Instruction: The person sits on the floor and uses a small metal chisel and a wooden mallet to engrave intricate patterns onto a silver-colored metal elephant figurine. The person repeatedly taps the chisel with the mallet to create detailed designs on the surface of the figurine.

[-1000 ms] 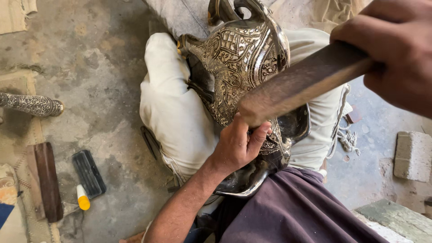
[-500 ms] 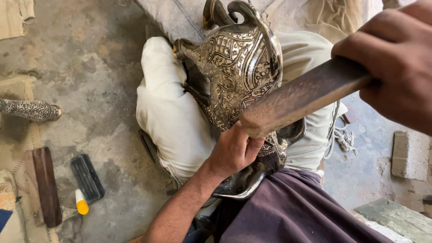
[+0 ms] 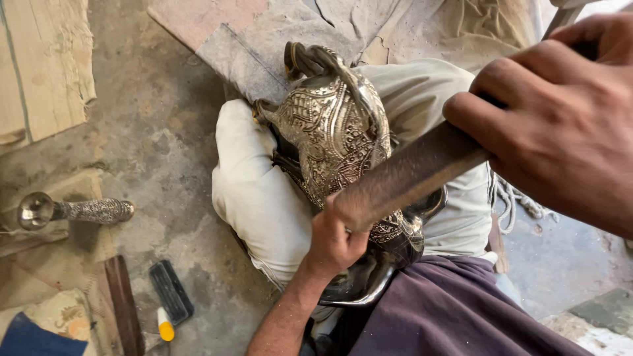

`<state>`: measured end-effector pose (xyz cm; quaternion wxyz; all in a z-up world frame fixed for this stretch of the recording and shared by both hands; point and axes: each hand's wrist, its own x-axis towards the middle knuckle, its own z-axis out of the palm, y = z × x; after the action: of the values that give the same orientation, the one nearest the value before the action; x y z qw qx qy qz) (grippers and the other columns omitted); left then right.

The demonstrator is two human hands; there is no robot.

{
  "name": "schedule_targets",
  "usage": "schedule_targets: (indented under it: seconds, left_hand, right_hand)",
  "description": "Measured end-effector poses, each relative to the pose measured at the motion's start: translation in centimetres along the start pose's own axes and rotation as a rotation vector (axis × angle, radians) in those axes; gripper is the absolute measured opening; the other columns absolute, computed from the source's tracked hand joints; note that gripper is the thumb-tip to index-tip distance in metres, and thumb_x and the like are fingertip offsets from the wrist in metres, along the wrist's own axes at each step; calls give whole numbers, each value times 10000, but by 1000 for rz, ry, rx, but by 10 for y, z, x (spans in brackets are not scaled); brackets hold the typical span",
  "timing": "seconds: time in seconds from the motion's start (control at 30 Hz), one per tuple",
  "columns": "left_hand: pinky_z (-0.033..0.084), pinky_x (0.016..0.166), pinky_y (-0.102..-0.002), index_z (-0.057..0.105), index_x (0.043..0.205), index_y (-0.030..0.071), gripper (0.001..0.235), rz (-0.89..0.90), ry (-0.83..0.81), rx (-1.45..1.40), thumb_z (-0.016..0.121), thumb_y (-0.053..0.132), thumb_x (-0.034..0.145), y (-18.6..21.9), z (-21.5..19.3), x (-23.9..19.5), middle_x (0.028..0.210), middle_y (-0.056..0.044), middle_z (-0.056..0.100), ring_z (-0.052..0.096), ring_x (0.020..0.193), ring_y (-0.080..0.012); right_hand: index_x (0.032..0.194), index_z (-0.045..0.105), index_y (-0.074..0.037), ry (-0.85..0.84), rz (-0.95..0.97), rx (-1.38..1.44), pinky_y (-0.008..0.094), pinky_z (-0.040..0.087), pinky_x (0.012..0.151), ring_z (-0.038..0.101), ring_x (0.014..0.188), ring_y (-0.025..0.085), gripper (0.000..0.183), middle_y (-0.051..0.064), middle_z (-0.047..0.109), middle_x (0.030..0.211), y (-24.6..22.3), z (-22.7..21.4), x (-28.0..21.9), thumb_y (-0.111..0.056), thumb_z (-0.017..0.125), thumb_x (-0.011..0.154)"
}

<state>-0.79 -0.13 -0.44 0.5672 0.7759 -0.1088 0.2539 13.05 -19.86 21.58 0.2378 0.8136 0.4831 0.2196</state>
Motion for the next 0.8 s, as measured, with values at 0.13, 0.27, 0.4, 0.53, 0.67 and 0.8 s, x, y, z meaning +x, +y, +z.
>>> schedule_targets:
  seconds: [0.13, 0.27, 0.4, 0.53, 0.67, 0.8]
  left_hand:
    - [574, 633, -340, 429, 1235, 60, 166, -48, 311, -223, 528, 131, 1123, 11, -22, -11, 1007, -165, 616, 673, 853, -263]
    - [578, 550, -229, 397, 1222, 87, 190, -234, 559, -272, 521, 102, 1079, 32, -44, -46, 941, -101, 645, 721, 773, -176]
    - [611, 639, -257, 393, 1192, 57, 211, -452, 505, -182, 547, 87, 1051, 44, -40, -81, 942, -116, 656, 728, 829, -199]
    - [612, 684, -274, 399, 1206, 43, 239, -563, 536, -209, 556, 99, 1035, 39, -20, -99, 965, -117, 664, 722, 850, -204]
    - [583, 645, -280, 425, 1226, 56, 226, -543, 642, -262, 551, 151, 1065, 29, -17, -96, 925, -102, 650, 702, 803, -198]
    - [584, 614, -312, 465, 1194, 77, 212, -680, 809, -366, 570, 154, 1027, 29, -15, -98, 908, -84, 621, 675, 750, -203]
  right_hand:
    - [1173, 670, -95, 28, 186, 434, 411, 612, 825, 751, 898, 261, 489, 127, 753, 972, 8, 13, -18, -244, 766, 718]
    - [1306, 589, -43, -563, 609, 718, 387, 660, 661, 759, 671, 221, 622, 137, 749, 865, -4, 60, -42, -470, 753, 883]
    - [1286, 598, -56, -867, 834, 1031, 434, 673, 709, 758, 683, 283, 685, 163, 744, 867, -41, 112, -73, -553, 744, 838]
    - [1323, 573, -31, -627, 957, 1338, 485, 610, 817, 759, 858, 324, 795, 203, 745, 977, -89, 140, -100, -518, 848, 758]
    - [1414, 473, -15, -230, 1108, 1616, 450, 542, 890, 687, 1051, 326, 859, 209, 695, 1154, -116, 148, -95, -337, 832, 703]
    - [1387, 491, -53, -389, 1054, 1413, 469, 550, 879, 713, 986, 340, 798, 231, 722, 1097, -99, 131, -84, -286, 835, 705]
